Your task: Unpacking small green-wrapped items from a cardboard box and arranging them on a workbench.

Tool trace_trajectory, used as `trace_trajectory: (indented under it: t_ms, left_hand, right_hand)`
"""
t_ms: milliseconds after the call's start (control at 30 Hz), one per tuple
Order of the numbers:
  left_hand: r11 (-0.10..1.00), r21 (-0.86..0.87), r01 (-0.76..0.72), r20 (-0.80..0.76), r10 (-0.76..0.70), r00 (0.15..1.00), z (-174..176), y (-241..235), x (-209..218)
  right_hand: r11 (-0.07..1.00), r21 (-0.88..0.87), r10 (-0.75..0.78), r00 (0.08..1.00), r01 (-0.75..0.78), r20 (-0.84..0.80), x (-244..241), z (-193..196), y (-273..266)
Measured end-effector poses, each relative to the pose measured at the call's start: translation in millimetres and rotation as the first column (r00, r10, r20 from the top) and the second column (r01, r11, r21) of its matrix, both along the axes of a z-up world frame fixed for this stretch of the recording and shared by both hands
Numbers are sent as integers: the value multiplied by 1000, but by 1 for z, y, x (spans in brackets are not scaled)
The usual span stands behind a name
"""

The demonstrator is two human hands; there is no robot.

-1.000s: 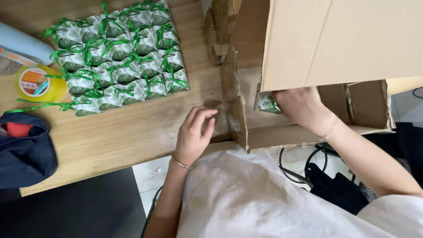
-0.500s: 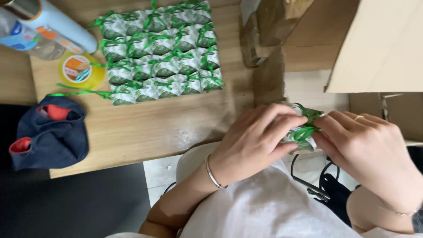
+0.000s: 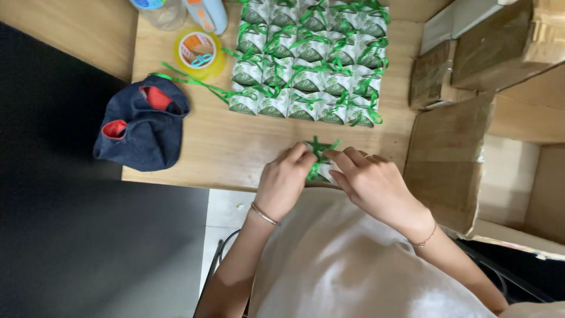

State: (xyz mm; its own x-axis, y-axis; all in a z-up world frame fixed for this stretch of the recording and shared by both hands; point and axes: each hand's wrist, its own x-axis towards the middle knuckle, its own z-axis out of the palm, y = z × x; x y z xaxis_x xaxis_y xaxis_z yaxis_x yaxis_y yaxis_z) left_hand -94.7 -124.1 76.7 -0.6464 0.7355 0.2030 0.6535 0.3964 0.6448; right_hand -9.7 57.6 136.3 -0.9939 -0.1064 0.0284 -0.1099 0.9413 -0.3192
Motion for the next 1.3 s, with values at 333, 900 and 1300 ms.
trace_trajectory:
  t_ms: [333, 900, 1300]
  left_hand:
    - [978, -9, -208, -38, 208, 977, -112, -96, -101]
    - [1000, -8, 23, 10, -23, 1000, -170, -106, -154]
    - [875, -439, 206, 406, -12, 914, -40, -65, -113]
  right_hand:
    - [983, -101, -134, 971, 156, 198, 6, -16, -16]
    - [955, -90, -254, 936, 283, 242, 10, -23, -33]
    - [907, -158, -376, 920, 390, 113, 37, -13, -14]
